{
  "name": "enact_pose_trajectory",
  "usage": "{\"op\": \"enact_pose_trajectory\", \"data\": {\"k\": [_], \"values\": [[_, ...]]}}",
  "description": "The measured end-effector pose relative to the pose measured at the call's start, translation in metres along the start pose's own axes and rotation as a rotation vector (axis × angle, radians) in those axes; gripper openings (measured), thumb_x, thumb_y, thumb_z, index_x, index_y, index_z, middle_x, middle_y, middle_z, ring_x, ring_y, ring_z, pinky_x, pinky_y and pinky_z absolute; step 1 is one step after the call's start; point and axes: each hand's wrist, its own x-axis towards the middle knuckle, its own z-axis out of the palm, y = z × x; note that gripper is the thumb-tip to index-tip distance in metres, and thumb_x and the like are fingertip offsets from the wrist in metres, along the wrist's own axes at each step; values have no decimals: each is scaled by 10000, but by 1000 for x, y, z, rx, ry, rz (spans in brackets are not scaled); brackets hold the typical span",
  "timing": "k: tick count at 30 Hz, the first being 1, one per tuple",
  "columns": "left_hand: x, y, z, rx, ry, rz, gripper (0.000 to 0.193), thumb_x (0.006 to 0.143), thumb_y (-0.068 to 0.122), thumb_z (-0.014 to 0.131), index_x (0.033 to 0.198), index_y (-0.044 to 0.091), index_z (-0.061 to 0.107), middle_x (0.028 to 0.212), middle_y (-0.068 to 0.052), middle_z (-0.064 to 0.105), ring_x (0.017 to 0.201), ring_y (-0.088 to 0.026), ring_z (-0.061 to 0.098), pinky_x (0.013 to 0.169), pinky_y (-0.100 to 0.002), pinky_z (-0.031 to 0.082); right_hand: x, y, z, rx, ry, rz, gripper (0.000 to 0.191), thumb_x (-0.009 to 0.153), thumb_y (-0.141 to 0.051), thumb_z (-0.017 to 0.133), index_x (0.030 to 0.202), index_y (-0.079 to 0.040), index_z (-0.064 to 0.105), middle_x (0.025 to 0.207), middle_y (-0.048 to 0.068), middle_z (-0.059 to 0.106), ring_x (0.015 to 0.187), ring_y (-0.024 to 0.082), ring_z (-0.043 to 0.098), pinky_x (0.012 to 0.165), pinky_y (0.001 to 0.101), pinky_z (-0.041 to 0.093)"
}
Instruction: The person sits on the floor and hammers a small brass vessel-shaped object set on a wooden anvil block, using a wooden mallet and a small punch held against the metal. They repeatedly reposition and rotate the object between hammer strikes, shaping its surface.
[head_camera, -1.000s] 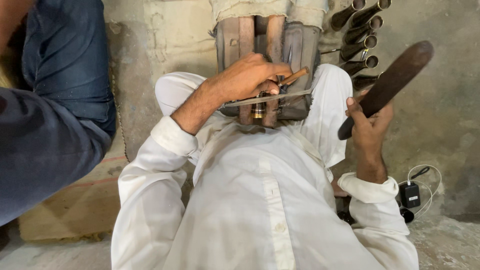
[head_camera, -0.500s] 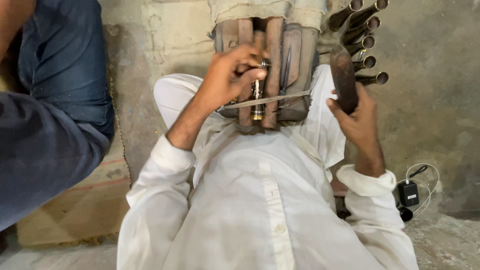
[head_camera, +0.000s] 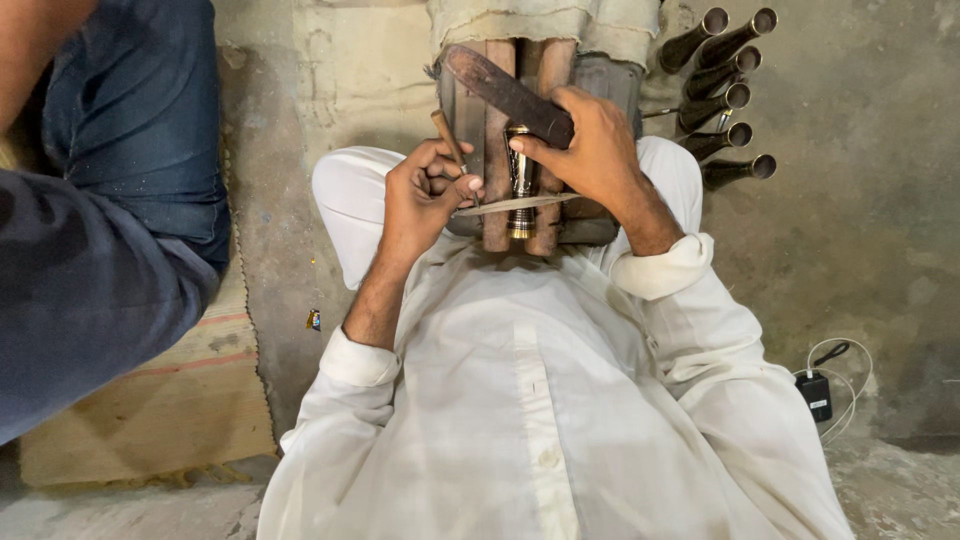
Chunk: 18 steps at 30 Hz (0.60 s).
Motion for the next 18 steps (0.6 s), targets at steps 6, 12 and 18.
{"op": "enact_pose_trajectory", "data": {"k": [6,12,18], "values": [[8,0,8,23,1,61,326,967,-46,742,1261,-41,600,867,-48,716,802,-73,722,683,-226,624,12,-13,-1,-189,-15,0,547,776,-472,940,940,-17,685,865,132,660,754,359,669,659,492,482],[15,-2,32,-100,16,135,344,976,-34,738,1292,-30,602,908,-48,743,812,-75,721,682,-215,585,11,2,-19,-65,-123,58,537,817,-444,942,986,-4,686,870,99,643,830,264,663,715,425,495],[16,-6,54,79,78,316,343,983,23,792,1283,7,626,921,-70,770,843,-81,725,736,-228,578,-13,36,-73,467,-382,118,452,962,-351,787,1244,-28,643,987,-13,678,864,94,655,743,268,545]]}}
